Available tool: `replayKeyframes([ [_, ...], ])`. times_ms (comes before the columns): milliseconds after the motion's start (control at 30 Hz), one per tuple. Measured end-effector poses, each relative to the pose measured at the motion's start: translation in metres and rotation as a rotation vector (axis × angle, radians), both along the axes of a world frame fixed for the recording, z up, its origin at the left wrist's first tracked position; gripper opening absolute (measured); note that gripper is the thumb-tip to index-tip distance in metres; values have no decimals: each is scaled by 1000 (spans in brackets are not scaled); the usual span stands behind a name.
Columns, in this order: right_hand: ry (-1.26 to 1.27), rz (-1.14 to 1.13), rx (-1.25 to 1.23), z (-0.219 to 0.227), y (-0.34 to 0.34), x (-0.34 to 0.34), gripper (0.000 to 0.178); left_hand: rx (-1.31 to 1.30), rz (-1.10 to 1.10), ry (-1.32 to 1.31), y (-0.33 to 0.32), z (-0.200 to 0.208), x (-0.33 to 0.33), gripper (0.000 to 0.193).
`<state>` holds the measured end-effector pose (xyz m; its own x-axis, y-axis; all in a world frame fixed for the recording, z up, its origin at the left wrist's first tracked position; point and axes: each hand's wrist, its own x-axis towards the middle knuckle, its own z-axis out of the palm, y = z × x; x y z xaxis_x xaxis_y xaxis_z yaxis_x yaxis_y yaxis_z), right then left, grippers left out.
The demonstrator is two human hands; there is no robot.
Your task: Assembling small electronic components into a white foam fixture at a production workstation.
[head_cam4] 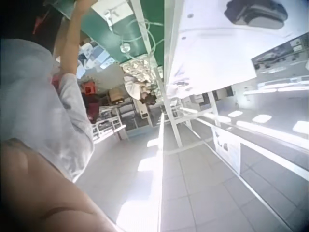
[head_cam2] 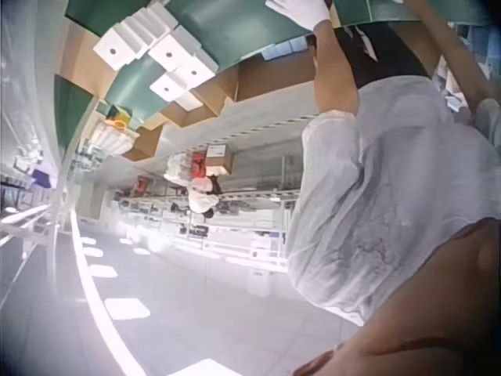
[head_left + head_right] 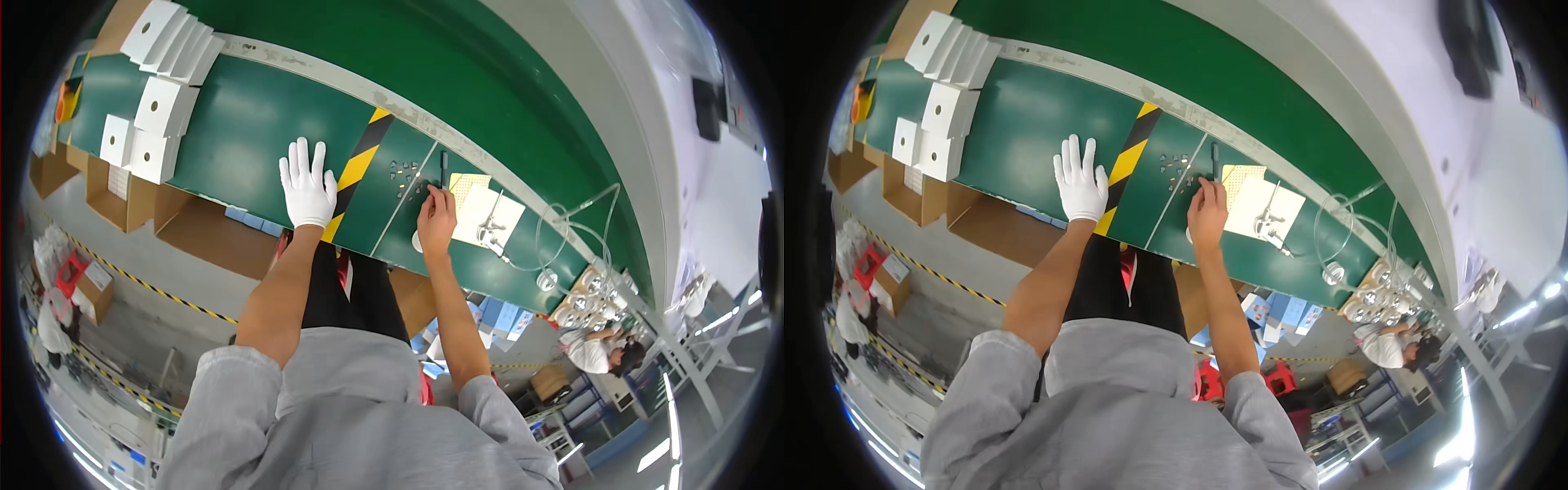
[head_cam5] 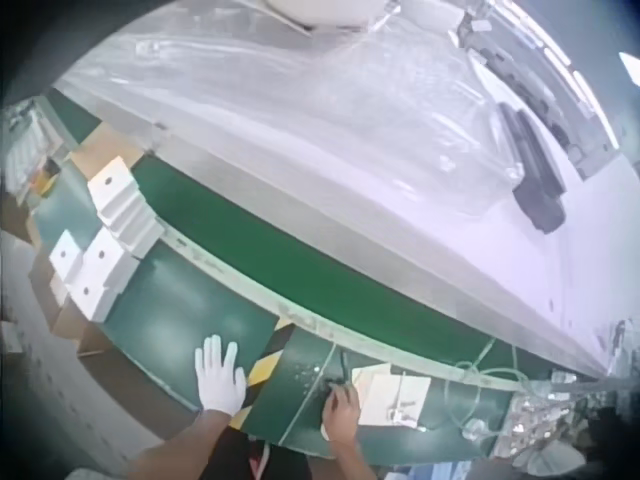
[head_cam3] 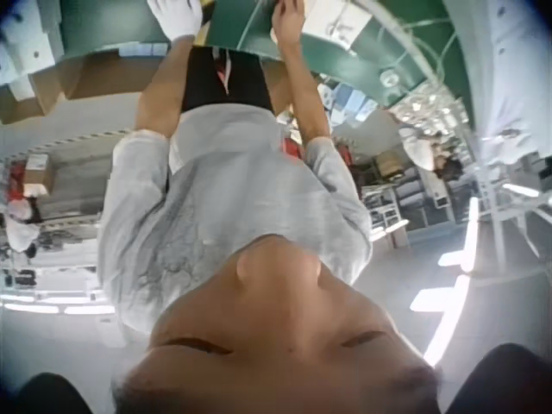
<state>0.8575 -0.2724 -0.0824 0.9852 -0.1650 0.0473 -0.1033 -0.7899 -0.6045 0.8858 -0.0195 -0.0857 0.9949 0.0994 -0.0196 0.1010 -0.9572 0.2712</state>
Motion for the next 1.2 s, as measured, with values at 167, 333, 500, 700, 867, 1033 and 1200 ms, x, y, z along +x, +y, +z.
replayKeyframes([
  [167, 134, 92, -4, 1, -5, -5, 32, -10, 46, 23, 1, -3, -1, 58],
  [333, 191, -36, 119, 6, -4, -1, 40, -9, 91, 18, 3, -6, -2, 58],
  [500, 123, 27, 173, 8, -3, -9, 39, -29, 124, 18, 1, -6, -4, 59],
  [700, 244, 18, 147, 11, 1, 0, 37, -52, 154, 18, 0, -1, -2, 57],
  [867, 201, 62, 176, 4, -8, -1, 36, -64, 158, 2, 1, -4, -1, 56],
  [1033, 215, 156, 137, 11, 2, 10, 35, -50, 164, -7, -1, -2, -1, 57],
  [1200, 292, 95, 87, 8, 1, 5, 43, -66, 165, -9, 0, -4, -2, 59],
])
